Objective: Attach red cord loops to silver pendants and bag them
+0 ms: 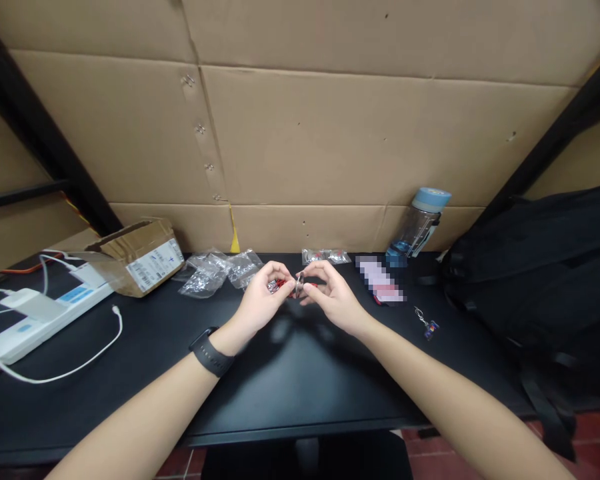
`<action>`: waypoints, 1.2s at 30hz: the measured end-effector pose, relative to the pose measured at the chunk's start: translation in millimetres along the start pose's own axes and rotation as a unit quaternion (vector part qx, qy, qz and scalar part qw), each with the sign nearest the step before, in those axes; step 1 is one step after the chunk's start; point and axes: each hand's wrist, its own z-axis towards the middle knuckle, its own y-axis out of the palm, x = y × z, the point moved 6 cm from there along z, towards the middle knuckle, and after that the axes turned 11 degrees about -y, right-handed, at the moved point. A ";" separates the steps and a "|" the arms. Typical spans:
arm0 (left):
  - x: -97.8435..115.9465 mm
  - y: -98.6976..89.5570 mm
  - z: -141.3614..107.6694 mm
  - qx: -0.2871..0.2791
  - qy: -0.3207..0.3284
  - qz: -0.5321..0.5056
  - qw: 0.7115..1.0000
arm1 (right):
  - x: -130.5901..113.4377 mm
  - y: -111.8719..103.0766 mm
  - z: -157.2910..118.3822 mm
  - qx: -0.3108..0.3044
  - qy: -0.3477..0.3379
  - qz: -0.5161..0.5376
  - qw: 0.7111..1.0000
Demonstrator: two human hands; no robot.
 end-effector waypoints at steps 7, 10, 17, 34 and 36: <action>6.3 -3.6 -0.3 0.019 0.026 0.069 0.997 | 2.2 -0.9 -0.1 0.028 0.058 0.066 0.996; 9.0 -4.9 -0.6 0.027 0.041 0.088 0.995 | 2.6 -2.0 0.6 0.028 0.056 0.076 0.995; 7.7 -8.6 2.0 0.031 0.054 0.143 0.988 | 10.0 -6.2 0.3 0.030 0.068 0.057 0.996; -15.4 -44.1 7.6 -0.116 0.033 0.602 0.790 | -2.0 -17.7 4.8 -0.006 0.040 -0.071 0.997; -16.8 -47.5 9.3 -0.108 0.017 0.609 0.786 | -4.6 -17.9 4.9 -0.036 0.033 -0.108 0.993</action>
